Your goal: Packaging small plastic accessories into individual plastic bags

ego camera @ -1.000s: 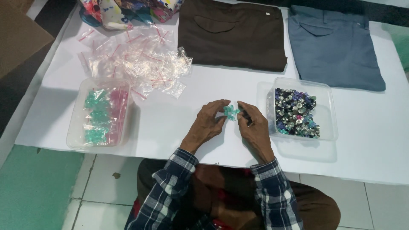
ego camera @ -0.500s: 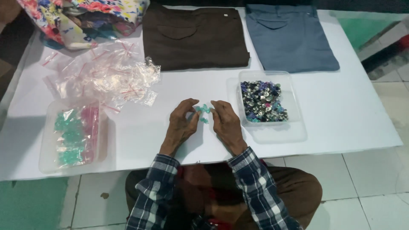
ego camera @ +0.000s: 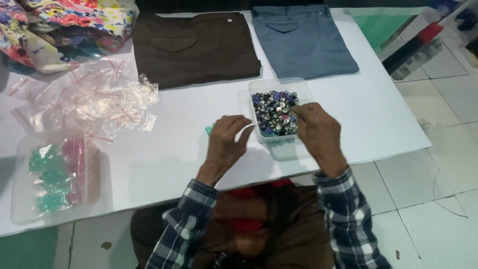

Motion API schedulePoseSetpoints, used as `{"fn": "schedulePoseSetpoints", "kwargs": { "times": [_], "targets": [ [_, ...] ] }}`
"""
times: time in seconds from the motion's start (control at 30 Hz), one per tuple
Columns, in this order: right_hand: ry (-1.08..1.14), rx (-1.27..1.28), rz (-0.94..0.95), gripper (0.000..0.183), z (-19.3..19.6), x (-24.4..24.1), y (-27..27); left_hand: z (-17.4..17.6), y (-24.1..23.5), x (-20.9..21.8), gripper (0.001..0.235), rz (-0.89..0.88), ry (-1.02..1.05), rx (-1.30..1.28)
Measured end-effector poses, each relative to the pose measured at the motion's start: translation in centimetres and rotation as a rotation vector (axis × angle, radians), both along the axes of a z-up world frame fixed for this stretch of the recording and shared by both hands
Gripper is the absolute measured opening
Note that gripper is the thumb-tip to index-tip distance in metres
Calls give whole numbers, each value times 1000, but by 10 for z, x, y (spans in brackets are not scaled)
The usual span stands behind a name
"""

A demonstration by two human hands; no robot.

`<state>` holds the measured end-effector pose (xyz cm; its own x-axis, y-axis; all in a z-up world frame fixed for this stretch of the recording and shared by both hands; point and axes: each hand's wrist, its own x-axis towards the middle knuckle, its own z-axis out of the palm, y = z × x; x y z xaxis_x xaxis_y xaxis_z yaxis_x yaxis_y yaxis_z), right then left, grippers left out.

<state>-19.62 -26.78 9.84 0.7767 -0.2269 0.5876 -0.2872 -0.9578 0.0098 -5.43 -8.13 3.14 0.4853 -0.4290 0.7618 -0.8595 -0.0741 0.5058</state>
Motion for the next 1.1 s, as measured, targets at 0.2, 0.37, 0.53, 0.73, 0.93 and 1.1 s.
{"fn": "schedulePoseSetpoints", "kwargs": {
  "times": [0.2,0.37,0.53,0.73,0.93,1.1],
  "targets": [
    [738,40,-183,23,-33,50,-68,-17,-111,0,15,-213,-42,306],
    [703,-15,-44,10,-83,65,-105,-11,-126,3,12,-181,93,601],
    [699,117,-5,15,-2,50,-57,-11,-122,4,14,-201,193,570],
    [381,924,83,30,7,33,-69,5,-112,5,27,-253,302,437],
    [214,1087,225,34,5,31,-61,-5,-114,8,34,-335,387,298],
    [118,1012,234,36,1,32,-55,-10,-125,11,35,-314,497,272]
  ]
}}
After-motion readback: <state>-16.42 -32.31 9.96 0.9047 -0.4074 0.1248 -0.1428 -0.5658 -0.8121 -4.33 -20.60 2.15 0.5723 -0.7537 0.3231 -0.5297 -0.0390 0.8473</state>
